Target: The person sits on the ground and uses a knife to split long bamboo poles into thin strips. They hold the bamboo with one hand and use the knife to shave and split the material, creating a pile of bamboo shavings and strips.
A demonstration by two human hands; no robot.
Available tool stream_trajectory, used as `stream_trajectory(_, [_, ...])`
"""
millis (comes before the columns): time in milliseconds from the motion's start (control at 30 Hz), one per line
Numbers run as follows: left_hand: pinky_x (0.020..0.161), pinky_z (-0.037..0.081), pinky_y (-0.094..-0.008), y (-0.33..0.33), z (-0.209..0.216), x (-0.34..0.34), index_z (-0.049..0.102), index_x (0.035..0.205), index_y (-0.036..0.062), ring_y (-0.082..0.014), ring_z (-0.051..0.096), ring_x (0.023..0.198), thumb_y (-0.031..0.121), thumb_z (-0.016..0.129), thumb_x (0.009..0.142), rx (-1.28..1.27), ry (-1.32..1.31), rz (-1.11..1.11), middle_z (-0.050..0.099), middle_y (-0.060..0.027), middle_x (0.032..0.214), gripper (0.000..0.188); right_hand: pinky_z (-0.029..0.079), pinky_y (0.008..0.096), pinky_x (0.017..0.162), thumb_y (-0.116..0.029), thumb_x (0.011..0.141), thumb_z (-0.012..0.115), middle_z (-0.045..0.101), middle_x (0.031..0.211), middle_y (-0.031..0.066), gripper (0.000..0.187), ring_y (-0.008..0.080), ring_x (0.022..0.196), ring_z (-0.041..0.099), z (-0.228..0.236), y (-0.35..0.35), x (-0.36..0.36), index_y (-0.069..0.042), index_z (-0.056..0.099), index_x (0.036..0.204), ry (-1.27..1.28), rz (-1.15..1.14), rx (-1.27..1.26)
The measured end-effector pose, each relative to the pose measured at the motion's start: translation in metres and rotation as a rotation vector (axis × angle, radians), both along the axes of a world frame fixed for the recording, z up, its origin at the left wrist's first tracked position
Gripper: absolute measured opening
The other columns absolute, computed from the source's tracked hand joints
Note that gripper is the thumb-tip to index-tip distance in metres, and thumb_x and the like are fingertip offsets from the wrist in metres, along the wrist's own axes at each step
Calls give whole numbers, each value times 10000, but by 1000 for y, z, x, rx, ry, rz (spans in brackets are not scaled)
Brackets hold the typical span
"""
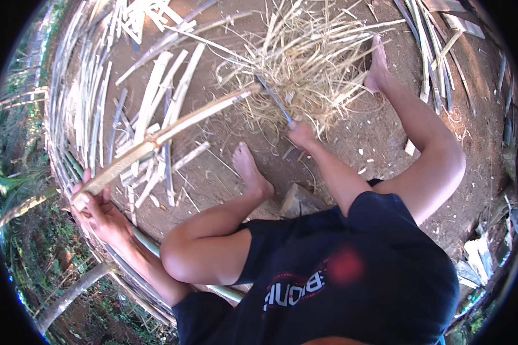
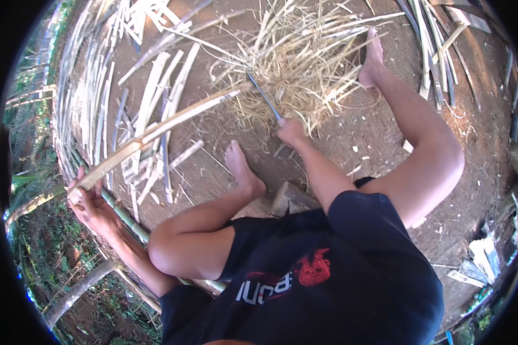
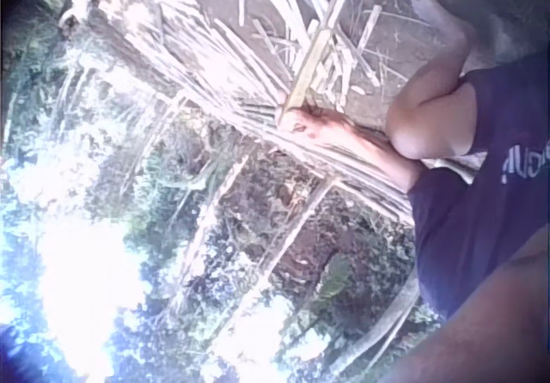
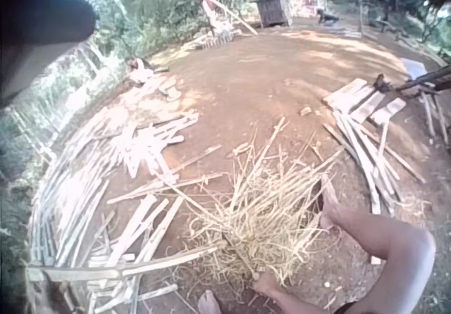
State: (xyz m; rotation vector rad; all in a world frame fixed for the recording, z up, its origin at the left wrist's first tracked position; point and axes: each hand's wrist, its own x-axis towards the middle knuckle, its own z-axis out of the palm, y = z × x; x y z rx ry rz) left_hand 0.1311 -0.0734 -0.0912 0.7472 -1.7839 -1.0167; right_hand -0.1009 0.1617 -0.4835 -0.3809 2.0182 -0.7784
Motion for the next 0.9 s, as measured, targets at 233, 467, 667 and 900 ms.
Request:
stream_trajectory(233, [623,609,-291,15,-3,-15,416,1241,-12,-248,667,897,176,453,1004,-172,-139,193,617,-261,1084,305,517,451,660,-202,841,577,662,797,185,207,349,703,650,90,-8,-1,-15,631,911,-88,118,-108])
stream_trajectory(467, [658,594,-288,24,-2,-12,409,1195,17,-234,659,877,185,429,1015,-200,-198,252,627,-226,1056,247,525,436,691,-166,793,592,656,784,202,188,347,729,650,139,-22,32,-37,603,929,36,242,-407])
stream_trajectory(667, [708,607,-315,29,1,-6,427,1167,17,-263,644,934,159,444,1007,-180,-212,199,600,-219,1098,216,519,430,726,-166,812,558,665,884,236,215,338,843,672,17,-9,-34,-49,669,954,-2,107,29])
stream_trajectory(900, [611,577,-249,29,2,-22,406,1191,30,-198,647,837,182,439,1011,-158,-168,236,625,-192,1065,237,517,440,763,-158,759,603,676,878,221,238,356,842,668,-11,-14,-1,-5,651,934,1,-66,-95])
